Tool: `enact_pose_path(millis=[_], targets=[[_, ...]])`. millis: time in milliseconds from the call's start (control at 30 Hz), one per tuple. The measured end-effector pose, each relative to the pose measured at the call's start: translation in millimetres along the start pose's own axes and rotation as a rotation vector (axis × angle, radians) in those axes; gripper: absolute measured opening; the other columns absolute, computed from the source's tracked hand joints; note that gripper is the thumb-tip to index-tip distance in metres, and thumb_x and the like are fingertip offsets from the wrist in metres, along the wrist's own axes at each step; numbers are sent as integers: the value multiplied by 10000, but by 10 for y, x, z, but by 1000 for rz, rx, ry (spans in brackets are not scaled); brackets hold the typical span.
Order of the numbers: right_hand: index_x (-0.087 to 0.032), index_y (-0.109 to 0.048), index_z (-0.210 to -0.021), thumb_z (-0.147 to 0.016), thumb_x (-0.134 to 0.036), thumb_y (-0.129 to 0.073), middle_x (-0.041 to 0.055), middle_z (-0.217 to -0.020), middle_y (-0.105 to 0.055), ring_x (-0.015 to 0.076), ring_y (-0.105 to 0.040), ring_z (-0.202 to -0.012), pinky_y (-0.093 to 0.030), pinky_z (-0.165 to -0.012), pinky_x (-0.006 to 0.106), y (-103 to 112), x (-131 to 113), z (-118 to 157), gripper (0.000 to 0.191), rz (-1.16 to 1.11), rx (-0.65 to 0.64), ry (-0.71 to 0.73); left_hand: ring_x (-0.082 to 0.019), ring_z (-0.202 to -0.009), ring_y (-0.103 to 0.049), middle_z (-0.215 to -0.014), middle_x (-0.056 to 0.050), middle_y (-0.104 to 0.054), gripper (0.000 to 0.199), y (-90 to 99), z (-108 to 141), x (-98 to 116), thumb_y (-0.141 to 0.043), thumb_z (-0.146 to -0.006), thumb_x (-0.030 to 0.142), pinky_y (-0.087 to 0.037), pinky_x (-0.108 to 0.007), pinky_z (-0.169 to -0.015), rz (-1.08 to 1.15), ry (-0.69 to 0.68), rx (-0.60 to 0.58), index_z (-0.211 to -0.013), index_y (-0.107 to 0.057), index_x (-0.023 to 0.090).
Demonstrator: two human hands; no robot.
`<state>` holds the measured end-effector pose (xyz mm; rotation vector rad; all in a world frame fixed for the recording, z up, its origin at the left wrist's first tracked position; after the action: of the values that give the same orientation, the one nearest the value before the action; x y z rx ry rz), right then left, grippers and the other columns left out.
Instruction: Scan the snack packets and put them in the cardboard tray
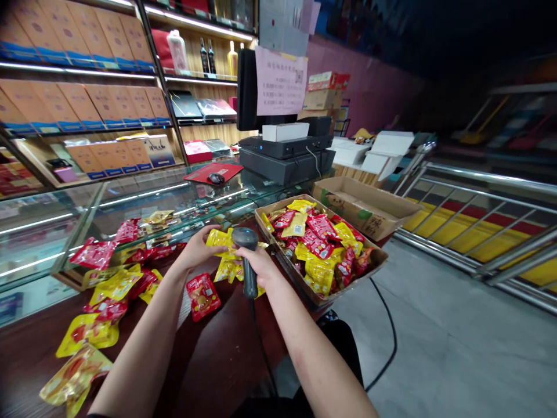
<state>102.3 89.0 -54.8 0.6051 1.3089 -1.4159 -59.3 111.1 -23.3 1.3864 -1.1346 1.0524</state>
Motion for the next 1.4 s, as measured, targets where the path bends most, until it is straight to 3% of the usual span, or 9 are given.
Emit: enact_pose_path(millis=[100, 200, 267, 367, 467, 600, 733, 1033, 1400], targets=[[-187, -673, -970, -660, -202, -634, 65, -957, -693, 177, -666, -741, -472, -465, 213, -3, 54, 57, 312, -127, -22, -59, -182, -788, -654, -899, -69, -688, 548, -114, -33, -185, -786, -587, 172, -514, -317, -772, 352, 120, 144, -1094, -578, 153], [-176, -670, -1012, -694, -205, -592, 71, -981, -690, 177, -673, -839, -518, -561, 216, -2, 102, 106, 328, -203, -18, -87, -148, -747, -660, -878, -81, -697, 264, -353, -59, -365, -718, -685, 154, -521, -262, -736, 651, 252, 79, -930, -625, 125], [-175, -669, -1003, -691, -197, -595, 68, -1001, -688, 178, -670, -867, -536, -616, 228, 23, 106, 135, 322, -227, 17, -59, -139, -711, -664, -867, -85, -704, 201, -446, -57, -437, -699, -718, 159, -528, -243, -689, 710, 326, 1, -907, -641, 122], [-169, -671, -938, -646, -179, -655, 63, -995, -687, 178, -667, -847, -544, -641, 242, 54, 81, 202, 292, -156, 60, 16, -160, -698, -676, -867, -97, -712, 240, -430, -48, -468, -727, -709, 200, -541, -255, -635, 640, 365, -86, -927, -663, 123], [-156, -653, -881, -621, -192, -698, 50, -892, -688, 166, -667, -788, -550, -650, 253, 44, 53, 307, 267, -1, 88, 75, -176, -713, -679, -896, -91, -714, 313, -294, -59, -420, -764, -669, 260, -545, -257, -588, 541, 309, -45, -945, -681, 136], [-159, -595, -822, -667, -262, -660, 36, -766, -674, 141, -635, -550, -499, -432, 230, -81, 126, 464, 197, 144, 36, 24, -180, -721, -675, -929, -84, -710, 376, -214, -71, -309, -791, -620, 311, -545, -261, -584, 503, 216, 24, -939, -694, 137], [-161, -539, -631, -702, -293, -608, -24, -492, -553, 76, -467, -330, -376, -313, 183, -185, 224, 595, 166, 284, 2, -16, -173, -704, -673, -916, -82, -710, 401, -236, -82, -284, -797, -606, 317, -534, -260, -597, 538, 199, 52, -950, -698, 136], [-180, -498, -603, -726, -324, -564, -66, -381, -459, 78, -408, -285, -345, -313, 191, -294, 253, 715, 201, 309, -11, 28, -167, -693, -665, -934, -80, -716, 426, -291, -111, -343, -782, -636, 326, -500, -233, -564, 559, 194, 11, -1011, -694, 145], [-189, -476, -566, -722, -303, -561, -69, -361, -441, 79, -396, -274, -345, -313, 196, -280, 265, 710, 211, 307, -7, 16, -183, -743, -679, -969, -99, -710, 431, -307, -119, -402, -775, -652, 324, -514, -240, -591, 563, 206, -11, -1037, -686, 154]])
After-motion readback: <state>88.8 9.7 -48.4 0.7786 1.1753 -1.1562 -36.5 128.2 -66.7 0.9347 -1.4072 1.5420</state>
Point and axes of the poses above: each hand's wrist, its own z-axis away from the middle knuckle, its own y-axis out of the back of the hand, x = y × z, the point moved 7 cm from there along -z, towards the middle knuckle
